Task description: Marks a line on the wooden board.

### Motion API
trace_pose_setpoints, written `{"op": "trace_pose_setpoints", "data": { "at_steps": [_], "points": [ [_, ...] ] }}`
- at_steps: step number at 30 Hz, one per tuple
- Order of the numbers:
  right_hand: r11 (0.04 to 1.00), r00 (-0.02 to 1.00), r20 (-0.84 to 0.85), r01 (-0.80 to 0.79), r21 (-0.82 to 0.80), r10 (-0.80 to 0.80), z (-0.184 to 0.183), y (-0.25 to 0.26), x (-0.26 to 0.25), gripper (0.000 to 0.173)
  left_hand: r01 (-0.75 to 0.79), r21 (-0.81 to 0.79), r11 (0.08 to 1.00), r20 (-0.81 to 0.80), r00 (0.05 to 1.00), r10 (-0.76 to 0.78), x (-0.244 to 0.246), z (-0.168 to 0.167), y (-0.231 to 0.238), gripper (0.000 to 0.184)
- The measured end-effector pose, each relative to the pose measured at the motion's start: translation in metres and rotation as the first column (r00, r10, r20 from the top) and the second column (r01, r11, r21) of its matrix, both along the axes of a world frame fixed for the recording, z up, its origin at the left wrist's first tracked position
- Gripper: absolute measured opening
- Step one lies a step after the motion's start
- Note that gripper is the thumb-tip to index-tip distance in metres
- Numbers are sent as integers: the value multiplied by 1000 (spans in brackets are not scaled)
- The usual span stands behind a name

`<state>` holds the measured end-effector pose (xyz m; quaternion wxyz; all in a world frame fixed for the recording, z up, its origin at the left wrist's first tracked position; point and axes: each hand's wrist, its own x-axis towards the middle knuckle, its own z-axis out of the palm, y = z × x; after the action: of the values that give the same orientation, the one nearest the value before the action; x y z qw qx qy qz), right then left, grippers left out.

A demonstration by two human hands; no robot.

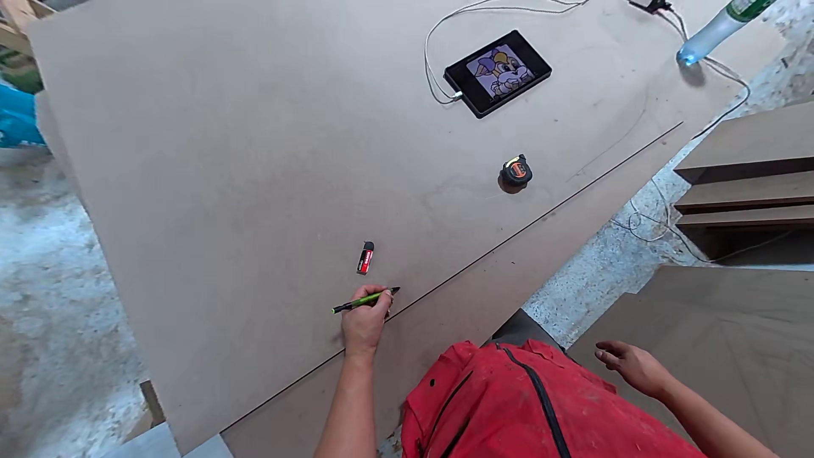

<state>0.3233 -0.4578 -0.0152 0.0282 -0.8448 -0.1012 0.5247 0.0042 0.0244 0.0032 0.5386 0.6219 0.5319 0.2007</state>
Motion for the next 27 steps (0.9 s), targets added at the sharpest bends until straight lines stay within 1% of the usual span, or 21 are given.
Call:
{"op": "trace_pose_setpoints", "data": {
  "at_steps": [2,5,8,10,13,19,23,27],
  "points": [
    [1000,1000,-4,8,-9,-8,0,-1,1,48,-31,6,999,18,999,31,7,-1,13,5],
    [1000,1000,-1,28,-13,-28,2,1,1,48,-33,17,999,36,999,32,12,-4,27,7],
    [999,999,4,46,2,-46,3,1,1,49,-14,25,1000,53,999,12,9,-4,27,5],
    [999,999,-3,47,7,-47,1,-1,-2,49,-9,40,999,32,999,8,8,-4,24,5],
    [1000,999,-21,25,-19,-25,-6,-7,-6,50,-40,25,999,17,999,39,13,-5,27,5],
    [999,999,-19,25,-21,-26,-7,-13,-7,51,-32,10,999,8,999,32,43,-2,53,8],
    [998,999,-13,48,-33,-48,-6,-18,-6,51,-20,2,1000,29,999,20,70,-4,68,7],
    [996,997,-14,78,-37,-79,-6,-25,-8,52,26,-16,1000,29,999,-26,97,-4,79,8]
  ]
}}
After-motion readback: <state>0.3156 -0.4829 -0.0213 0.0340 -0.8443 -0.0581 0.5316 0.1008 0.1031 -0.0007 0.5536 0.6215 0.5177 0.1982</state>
